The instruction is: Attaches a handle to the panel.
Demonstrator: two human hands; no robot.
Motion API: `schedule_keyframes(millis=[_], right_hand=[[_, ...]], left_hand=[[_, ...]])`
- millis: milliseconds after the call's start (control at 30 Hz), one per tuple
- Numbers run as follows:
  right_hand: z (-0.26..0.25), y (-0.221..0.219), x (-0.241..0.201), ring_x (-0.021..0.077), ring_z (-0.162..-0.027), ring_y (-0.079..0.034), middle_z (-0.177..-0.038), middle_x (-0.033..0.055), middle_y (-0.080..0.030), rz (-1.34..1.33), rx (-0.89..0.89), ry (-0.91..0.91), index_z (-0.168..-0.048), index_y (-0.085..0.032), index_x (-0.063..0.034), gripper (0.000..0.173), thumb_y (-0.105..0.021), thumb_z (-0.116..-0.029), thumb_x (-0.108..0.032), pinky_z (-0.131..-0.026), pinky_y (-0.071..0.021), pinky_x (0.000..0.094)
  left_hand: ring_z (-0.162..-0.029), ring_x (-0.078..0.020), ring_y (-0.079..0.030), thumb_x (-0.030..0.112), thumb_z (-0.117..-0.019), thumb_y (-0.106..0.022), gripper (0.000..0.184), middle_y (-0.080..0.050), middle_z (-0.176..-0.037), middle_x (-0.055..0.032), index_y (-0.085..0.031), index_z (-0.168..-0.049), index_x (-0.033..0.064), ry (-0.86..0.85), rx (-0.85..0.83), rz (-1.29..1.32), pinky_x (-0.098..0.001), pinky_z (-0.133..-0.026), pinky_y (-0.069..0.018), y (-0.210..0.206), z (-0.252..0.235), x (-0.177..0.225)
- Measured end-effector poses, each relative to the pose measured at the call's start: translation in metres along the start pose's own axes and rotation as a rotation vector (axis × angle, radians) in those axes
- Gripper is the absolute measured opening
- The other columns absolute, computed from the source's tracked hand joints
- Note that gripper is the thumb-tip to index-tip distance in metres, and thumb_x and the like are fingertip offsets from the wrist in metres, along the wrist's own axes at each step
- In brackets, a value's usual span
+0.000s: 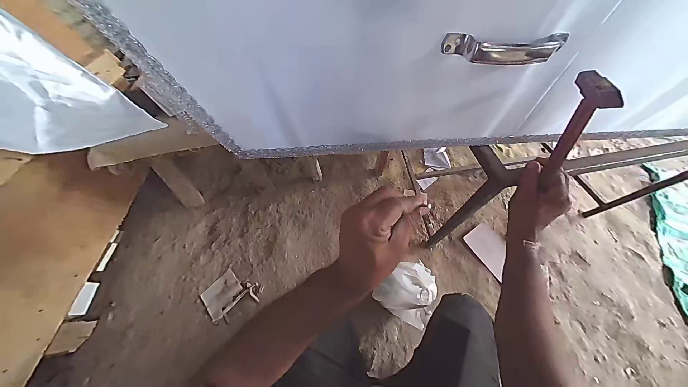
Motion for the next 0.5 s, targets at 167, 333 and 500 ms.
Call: schedule_keyframes(millis=[167,333,500], right_hand=[[-0.0004,0.0012,0.0017,0.0254,-0.121,-0.063,-0.123,0.0177,-0.069,0.002,-0.013,0.025,-0.105,-0.072,0.0011,0.036,-0.06,-0.1025,-0.032,-0.104,-0.0484,0.0413],[-0.0004,0.001,0.0018,0.0262,-0.12,-0.064,-0.125,0.0181,-0.068,-0.014,-0.017,0.011,-0.106,-0.072,0.0015,0.035,-0.061,-0.1019,-0.032,-0.103,-0.0492,0.0421],[-0.0005,0.0012,0.0017,0.026,-0.122,-0.063,-0.127,0.0173,-0.068,-0.023,-0.022,-0.027,-0.106,-0.072,0.0007,0.037,-0.061,-0.1018,-0.034,-0.104,-0.0484,0.0423]], left_hand=[[-0.072,0.0002,-0.065,0.021,-0.0941,-0.074,0.014,-0.074,-0.087,0.0005,-0.081,-0.096,0.0085,0.054,-0.05,-0.02,-0.0159,-0.064,-0.0544,0.001,-0.0002,0.0036],[-0.073,0.0003,-0.065,0.018,-0.0936,-0.074,0.013,-0.074,-0.087,-0.0003,-0.08,-0.095,0.006,0.038,-0.062,0.019,-0.0152,-0.064,-0.0547,-0.0018,-0.0014,0.0062],[-0.082,-0.0048,-0.066,0.013,-0.0936,-0.075,0.012,-0.071,-0.094,-0.0089,-0.08,-0.098,0.0029,-0.104,0.018,0.087,-0.0164,-0.073,-0.0565,-0.0067,-0.0025,0.0099]])
Point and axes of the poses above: each hand's wrist, its own z-axis away from the middle knuckle, its own y-axis out of the back of the hand, x = y × z, the point moved 4 cm from there along -z, towards the middle knuckle
